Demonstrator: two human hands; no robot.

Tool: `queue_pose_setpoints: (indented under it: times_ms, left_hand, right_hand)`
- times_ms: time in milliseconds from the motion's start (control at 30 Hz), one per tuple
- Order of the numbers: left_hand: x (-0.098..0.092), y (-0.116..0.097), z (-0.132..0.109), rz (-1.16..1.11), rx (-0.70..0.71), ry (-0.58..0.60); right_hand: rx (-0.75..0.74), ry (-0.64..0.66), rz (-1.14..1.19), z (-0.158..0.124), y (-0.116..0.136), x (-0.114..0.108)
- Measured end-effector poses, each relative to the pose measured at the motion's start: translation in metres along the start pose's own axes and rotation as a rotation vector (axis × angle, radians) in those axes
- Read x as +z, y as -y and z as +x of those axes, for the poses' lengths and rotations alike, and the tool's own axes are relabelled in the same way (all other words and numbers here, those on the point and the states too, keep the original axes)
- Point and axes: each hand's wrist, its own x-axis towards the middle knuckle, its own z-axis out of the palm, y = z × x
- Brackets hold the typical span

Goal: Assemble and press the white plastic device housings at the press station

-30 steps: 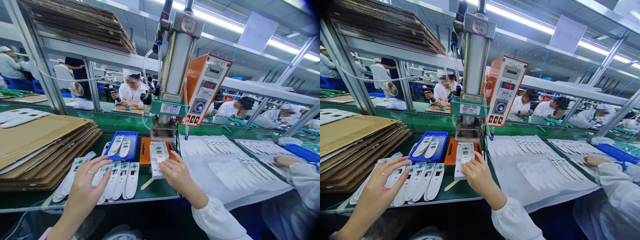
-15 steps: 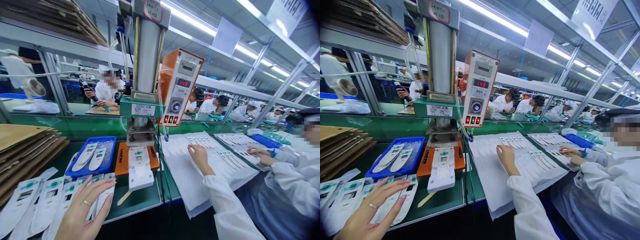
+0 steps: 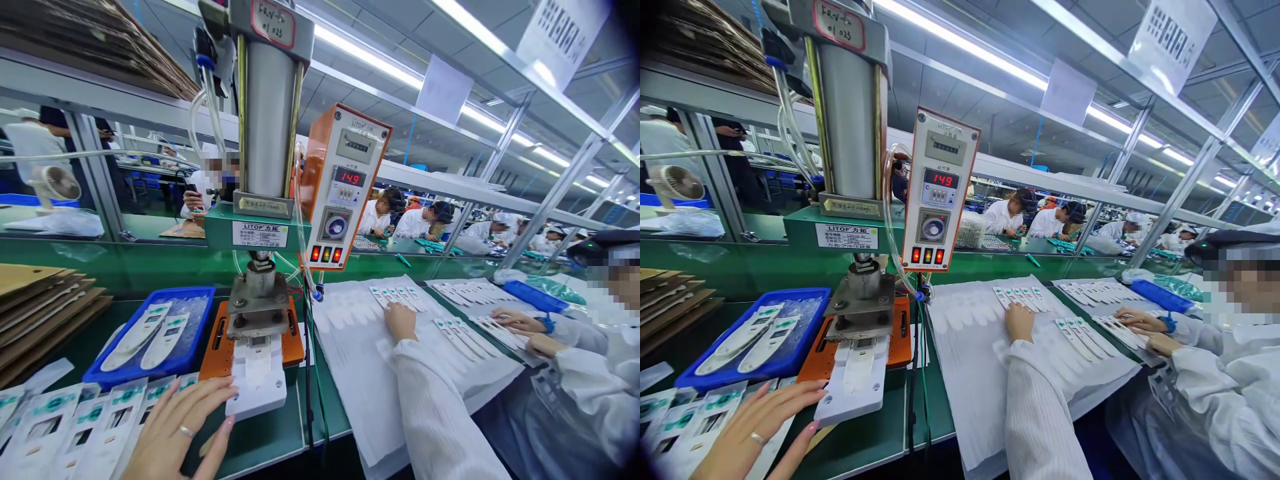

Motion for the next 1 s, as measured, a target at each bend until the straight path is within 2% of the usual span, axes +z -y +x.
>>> queue_pose_setpoints:
  times_ms: [200,367,433,533,700,767,867,1000]
  left_hand:
    - [0.002,-0.018,0.019,0.039,0.033,0.013]
    - [0.006,-0.033,0.027,-0.033,-0.015,0.092]
    - [0.009,-0.037,0.032,-0.071,-0.005,0.096]
    - [0.011,-0.044,0.042,-0.134,-0.008,0.025]
    - [-0.001,-0.054,0.044,-0.199,-0.036,-0.112]
    - [-0.014,-0.054,0.036,-0.195,-0.035,-0.127]
    - [-0.037,-0.042,0.022,-0.144,-0.068,-0.137]
    - [-0.058,0.002,0.015,-0.001,-0.259,-0.04]
  right_hand:
    - [-0.044,-0.115,-0.02,-0.004,-0.002,0.008]
    - [-0.214,-0.4,0.06,-0.013,-0.005,-0.004]
    - [-0.29,-0.548,0.102,-0.019,-0.005,-0.016]
    - [-0.393,-0.749,0.158,-0.039,-0.006,-0.042]
    - [-0.6,-0.971,0.204,-0.104,-0.002,-0.101]
    - [-0.68,-0.995,0.222,-0.135,0.003,-0.126]
    - [-0.756,-0.944,0.289,-0.178,0.015,-0.154]
    - [-0.868,-0.881,0.487,-0.213,0.041,-0.164]
